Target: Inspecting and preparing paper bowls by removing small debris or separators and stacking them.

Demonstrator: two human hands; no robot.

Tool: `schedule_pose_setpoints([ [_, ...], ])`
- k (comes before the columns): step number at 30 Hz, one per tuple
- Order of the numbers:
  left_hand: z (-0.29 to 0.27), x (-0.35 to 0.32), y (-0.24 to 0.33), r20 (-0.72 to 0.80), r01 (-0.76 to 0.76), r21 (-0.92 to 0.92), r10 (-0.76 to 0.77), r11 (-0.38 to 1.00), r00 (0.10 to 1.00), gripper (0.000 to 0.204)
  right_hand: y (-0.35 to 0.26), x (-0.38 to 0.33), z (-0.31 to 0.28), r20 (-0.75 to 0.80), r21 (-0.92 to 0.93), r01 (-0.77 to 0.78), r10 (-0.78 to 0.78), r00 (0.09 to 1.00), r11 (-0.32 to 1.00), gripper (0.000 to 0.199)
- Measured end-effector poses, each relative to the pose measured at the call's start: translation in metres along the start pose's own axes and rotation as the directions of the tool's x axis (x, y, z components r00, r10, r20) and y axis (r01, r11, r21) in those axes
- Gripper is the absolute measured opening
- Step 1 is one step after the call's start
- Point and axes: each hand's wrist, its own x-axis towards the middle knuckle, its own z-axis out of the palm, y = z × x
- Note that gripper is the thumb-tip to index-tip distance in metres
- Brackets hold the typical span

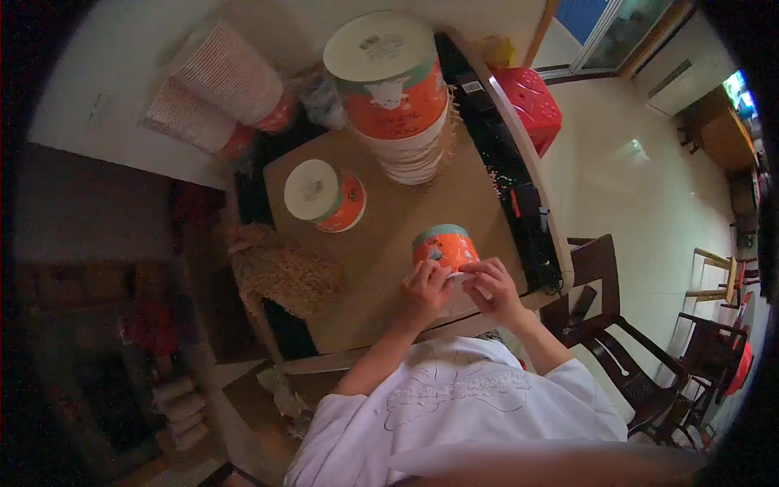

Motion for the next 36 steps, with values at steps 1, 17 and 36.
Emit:
schedule_pose_setpoints([
  [1,0.0,0.004,0.001,-0.016,-0.023,0.011,0.023,1.0,1.0,0.023,0.0,0.003,-0.002,-0.002,0.003,-0.003,0.003,1.0,1.0,0.017],
  [17,0.029,0.041,0.023,-0.043,-0.053,0.157,0.061,0.986,0.997,0.013,0.043,0.013,-0.047,0.117,0.456,-0.32,0.301,0.947,0.83,0.015],
  [36,0.037,0.029,-0.022,0.024,0.535,-0.16,-0.539,0.829,0.842,0.017,0.063,0.032,0.046,0.572,0.693,-0.719,0.648,0.504,-0.052,0.016],
])
